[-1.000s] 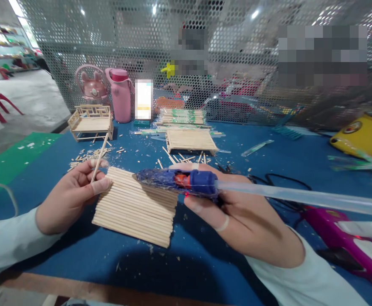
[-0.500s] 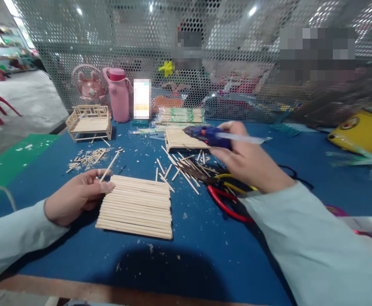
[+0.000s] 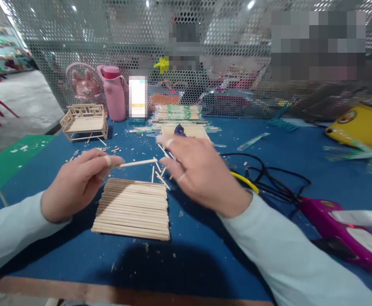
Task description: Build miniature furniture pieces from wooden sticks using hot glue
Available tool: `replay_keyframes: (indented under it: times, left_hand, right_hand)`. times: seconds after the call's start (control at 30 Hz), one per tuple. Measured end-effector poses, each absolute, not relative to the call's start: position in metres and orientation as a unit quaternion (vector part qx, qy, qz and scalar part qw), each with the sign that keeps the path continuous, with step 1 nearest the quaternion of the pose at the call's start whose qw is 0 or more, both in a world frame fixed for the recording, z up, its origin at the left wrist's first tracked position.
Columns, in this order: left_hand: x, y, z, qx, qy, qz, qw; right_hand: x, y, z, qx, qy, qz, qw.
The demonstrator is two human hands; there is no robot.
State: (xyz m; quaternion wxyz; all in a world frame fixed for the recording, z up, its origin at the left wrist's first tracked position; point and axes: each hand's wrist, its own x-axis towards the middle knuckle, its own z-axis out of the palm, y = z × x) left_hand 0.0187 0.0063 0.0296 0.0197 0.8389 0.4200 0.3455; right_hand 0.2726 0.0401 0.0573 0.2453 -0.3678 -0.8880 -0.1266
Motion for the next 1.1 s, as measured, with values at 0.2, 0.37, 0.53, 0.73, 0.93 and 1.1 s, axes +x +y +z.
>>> replay_keyframes:
  times: [0.2,0.37,0.53,0.73,0.93,1.1]
  left_hand:
    - [0.031,0.008,0.02,0.858,0.388,0.333,0.046]
    - [0.035,0.009,0.019,0.857,0.388,0.327,0.092]
    - [0.035,0.009,0.018,0.86,0.389,0.315,0.097]
    - [0.039,0.009,0.015,0.844,0.416,0.331,0.071]
    - [0.042,0.01,0.026,0.76,0.446,0.442,0.164]
    - [0.022,0.014,0.02,0.524,0.547,0.527,0.384]
  right_hand:
    - [0.264,0.003,0.05,-0.372,-0.878,-0.105,0.282]
    - [0.265,0.008,0.042,-0.383,-0.875,-0.082,0.285]
    - [0.263,0.007,0.037,-0.368,-0.879,-0.044,0.301]
    - [0.258,0.009,0.032,-0.393,-0.876,-0.009,0.278]
    - [0.257,0.016,0.026,-0.402,-0.882,-0.026,0.245]
    - [0.257,0.019,0.025,-0.402,-0.886,-0.01,0.232]
